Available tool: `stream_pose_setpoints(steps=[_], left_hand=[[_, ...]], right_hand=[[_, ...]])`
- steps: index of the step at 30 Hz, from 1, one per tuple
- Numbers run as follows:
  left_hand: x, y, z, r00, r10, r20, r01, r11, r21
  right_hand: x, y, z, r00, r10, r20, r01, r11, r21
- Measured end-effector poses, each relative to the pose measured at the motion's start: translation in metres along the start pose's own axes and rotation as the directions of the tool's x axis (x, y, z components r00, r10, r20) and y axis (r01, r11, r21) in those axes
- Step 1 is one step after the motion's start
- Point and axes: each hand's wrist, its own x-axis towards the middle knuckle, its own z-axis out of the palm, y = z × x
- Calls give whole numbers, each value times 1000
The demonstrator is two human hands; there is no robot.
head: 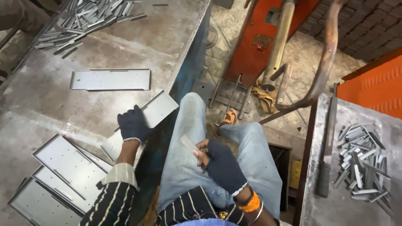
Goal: The person sits at a metal workbench holding folded sheet metal parts on their lap and files the cut edges with a small hand file. They place each finished part on the table, stack the completed pieces, and pick up the next part, repeating the filing cycle.
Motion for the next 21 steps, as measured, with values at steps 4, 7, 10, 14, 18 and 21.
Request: stream_pose_setpoints(steps=[4,7,10,14,18,21], left_hand=[[5,20,-62,975,-40,219,35,999,26],[12,31,-104,983,-111,149,132,982,-138],[26,33,-106,967,-187,171,253,735,-629],[25,58,-115,942,144,303,282,147,-948],[-16,140,-140,809,346,474,537,-108,-837],[-36,184,-109,691,444,570,682,-139,-718]], right_hand=[[3,18,-5,998,63,-14,-58,972,228],[9,35,-8,995,-14,-96,48,927,373],[13,45,-24,986,-64,-154,120,913,389],[10,48,-58,970,43,-238,68,895,440],[-7,97,-103,927,109,-360,102,848,520],[-23,165,-139,836,126,-534,217,818,532]])
